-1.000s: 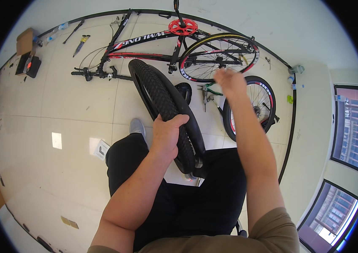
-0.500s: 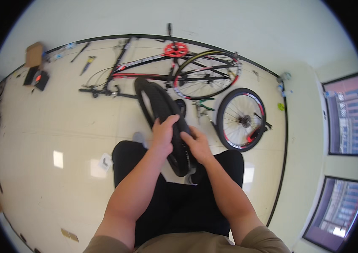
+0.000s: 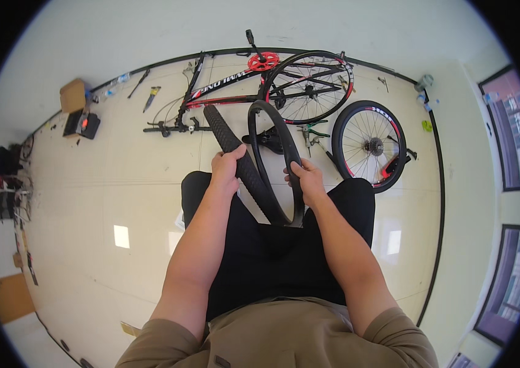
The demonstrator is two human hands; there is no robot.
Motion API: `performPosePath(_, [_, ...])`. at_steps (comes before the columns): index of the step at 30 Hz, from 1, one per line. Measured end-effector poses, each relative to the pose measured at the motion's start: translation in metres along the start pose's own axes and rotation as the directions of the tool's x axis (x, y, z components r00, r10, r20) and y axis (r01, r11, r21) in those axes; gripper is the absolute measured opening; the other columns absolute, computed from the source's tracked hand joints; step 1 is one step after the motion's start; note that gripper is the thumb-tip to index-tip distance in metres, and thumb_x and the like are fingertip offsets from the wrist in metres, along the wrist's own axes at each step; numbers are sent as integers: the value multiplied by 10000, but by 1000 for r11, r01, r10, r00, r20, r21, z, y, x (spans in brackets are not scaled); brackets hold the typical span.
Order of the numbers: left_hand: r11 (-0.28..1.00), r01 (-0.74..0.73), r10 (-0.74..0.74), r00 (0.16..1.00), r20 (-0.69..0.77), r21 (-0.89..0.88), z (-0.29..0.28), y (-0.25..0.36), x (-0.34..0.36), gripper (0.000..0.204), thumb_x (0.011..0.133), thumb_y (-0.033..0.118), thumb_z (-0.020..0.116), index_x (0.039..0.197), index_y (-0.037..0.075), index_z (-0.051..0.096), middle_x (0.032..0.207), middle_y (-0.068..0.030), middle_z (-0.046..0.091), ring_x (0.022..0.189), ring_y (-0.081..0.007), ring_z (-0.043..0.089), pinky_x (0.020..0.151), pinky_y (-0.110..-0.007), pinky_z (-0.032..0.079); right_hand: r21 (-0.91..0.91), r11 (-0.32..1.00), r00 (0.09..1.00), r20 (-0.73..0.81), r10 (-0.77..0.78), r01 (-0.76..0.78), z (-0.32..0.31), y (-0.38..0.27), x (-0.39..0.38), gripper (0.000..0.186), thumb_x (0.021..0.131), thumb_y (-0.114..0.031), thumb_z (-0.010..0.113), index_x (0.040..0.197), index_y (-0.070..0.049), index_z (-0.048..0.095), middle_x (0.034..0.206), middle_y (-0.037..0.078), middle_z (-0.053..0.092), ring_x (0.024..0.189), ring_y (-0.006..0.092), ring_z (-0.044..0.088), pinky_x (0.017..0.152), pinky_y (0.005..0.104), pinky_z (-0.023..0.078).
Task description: The person removes a bicycle tire from the rim, inspects the inside of the tire, and then places a yellow inner tube into the tire. The person is seated on a chair throughout the process.
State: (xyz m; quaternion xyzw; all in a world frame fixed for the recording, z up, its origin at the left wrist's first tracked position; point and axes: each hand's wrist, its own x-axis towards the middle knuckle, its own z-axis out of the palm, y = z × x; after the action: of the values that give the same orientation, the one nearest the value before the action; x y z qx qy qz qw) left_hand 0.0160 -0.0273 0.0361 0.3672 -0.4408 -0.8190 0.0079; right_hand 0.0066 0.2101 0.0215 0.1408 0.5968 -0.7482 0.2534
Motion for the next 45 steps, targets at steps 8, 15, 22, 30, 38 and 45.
performPosePath(8, [995,99,-93,979,181,-26,-13,-7,-5,311,934,99,682,1204,-46,629,1147,-166,688,1072,-330,648,999,-475,509,-17,1000,1000,3,4,-4,-9,4,9,216,934,-87,658,1133,-5,675,963,92,711,810,160,666,720,315,526])
performPosePath(15, [985,174,-174,976,129,15,-2,2,-9,289,797,118,671,1067,23,636,984,-145,683,884,-319,639,855,-447,536,-292,955,994,109,-20,51,11,7,1,459,735,-11,585,1181,42,678,948,111,710,835,187,630,759,308,501])
performPosePath(22, [964,264,-252,949,191,-37,8,8,-2,310,791,166,613,1053,1,611,952,-169,658,898,-343,642,864,-496,548,-333,941,934,349,70,54,29,12,11,575,727,47,553,1288,0,666,1043,103,711,923,192,648,826,307,508])
performPosePath(30, [966,251,-234,952,197,-65,23,10,-10,249,790,107,586,994,-33,615,872,-168,652,824,-335,660,817,-472,582,-18,969,857,463,228,-248,24,-5,24,378,798,-86,660,1159,19,684,1052,89,692,912,197,653,789,319,520])
performPosePath(38, [989,-115,81,946,313,94,32,2,-47,277,717,75,575,979,-18,579,827,-126,591,782,-281,606,784,-425,545,133,979,939,328,101,-152,36,-31,26,524,955,-420,685,1275,-12,609,1161,120,656,1015,206,644,859,338,501])
performPosePath(45, [942,-281,180,885,429,184,42,-9,-68,408,655,-5,604,1061,-51,612,867,-116,661,812,-242,648,788,-360,540,250,930,904,399,156,-271,68,-72,63,508,996,-503,627,1039,2,663,858,103,689,771,241,672,751,396,537])
